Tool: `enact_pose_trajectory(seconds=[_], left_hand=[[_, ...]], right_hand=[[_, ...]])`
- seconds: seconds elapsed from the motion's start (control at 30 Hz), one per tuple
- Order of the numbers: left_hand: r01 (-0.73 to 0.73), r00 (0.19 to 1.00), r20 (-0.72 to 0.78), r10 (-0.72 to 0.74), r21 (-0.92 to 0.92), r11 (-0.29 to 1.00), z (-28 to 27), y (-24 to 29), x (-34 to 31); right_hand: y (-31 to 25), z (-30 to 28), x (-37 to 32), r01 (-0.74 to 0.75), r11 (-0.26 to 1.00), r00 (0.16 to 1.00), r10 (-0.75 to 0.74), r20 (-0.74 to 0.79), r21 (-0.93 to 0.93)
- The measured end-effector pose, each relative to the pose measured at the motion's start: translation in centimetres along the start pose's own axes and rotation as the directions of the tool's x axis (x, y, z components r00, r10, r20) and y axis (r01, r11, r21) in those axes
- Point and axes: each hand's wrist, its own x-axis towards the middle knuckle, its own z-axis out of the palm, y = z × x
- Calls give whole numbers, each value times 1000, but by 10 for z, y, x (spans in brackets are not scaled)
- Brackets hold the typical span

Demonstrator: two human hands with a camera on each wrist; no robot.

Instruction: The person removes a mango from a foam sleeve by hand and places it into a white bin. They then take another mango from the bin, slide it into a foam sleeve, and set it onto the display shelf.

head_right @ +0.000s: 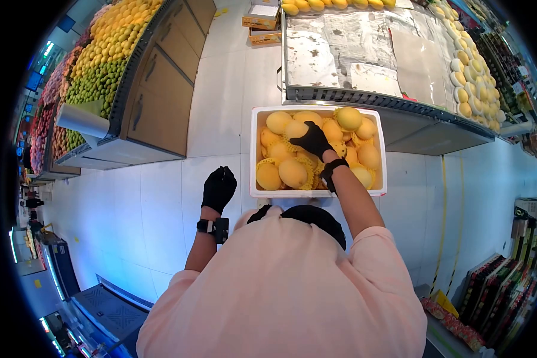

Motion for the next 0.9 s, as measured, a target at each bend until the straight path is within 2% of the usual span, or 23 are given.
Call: enact_pose_trajectory(seconds=[0.03,0.07,0.1,0.13,0.17,0.2,0.27,0.3,0.33,0.37,0.43,0.53,0.6,0.67,0.7,0.73,0.8,0.83,0.87,0.9], left_hand=[[-103,995,1,103,72,992,4,-10,2],[-205,978,7,206,141,968,11,-28,6],[-306,951,20,309,207,929,17,-38,8],[-311,950,35,310,174,934,21,-37,10],[-315,949,50,311,141,938,25,-36,12],[-319,947,67,314,107,942,28,-34,13],[-324,942,146,301,177,929,26,-8,18],[-329,938,185,292,213,920,27,3,21],[-315,933,217,288,107,943,31,5,24],[-295,926,248,285,2,956,37,6,27],[-252,904,315,289,-154,955,47,9,33],[-193,853,419,310,-300,934,60,15,41],[-161,813,465,351,-400,902,63,25,46],[-161,770,467,435,-518,840,65,43,48],[175,734,557,389,-708,684,59,65,50],[496,690,640,338,-758,424,52,87,51],[655,633,695,340,-716,244,54,118,58],[721,602,719,347,-676,150,57,129,58],[664,629,683,371,-720,200,62,138,54],[570,663,651,369,-759,315,64,152,51]], right_hand=[[-7,-7,-3,59,991,998,-56,-23,118],[-12,-20,-14,48,990,999,-44,-27,133],[-23,-33,-26,-75,921,997,68,31,383],[-31,-45,-37,-195,776,981,160,113,599],[-41,-57,-49,-304,569,951,223,212,764],[-60,-68,-61,-299,397,949,220,226,868],[-73,-77,-78,-130,587,990,128,67,799],[-86,-85,-84,-30,745,998,57,-18,667],[-100,-92,-90,65,873,994,-16,-104,484],[-113,-99,-97,140,949,978,-88,-187,282],[-115,-103,-102,232,973,928,-219,-302,8],[-122,-109,-112,181,983,939,-164,-303,27],[-129,-111,-120,40,971,983,4,-185,238],[-125,-107,-121,-24,779,987,119,-110,627],[-115,-100,-118,-4,527,983,156,-92,850],[-111,-96,-116,19,216,981,182,-59,976],[-117,-95,-112,117,700,951,125,-283,704],[-120,-93,-109,142,867,926,53,-373,477],[-122,-88,-106,130,942,905,14,-425,309],[-124,-80,-102,141,954,878,4,-479,265]])
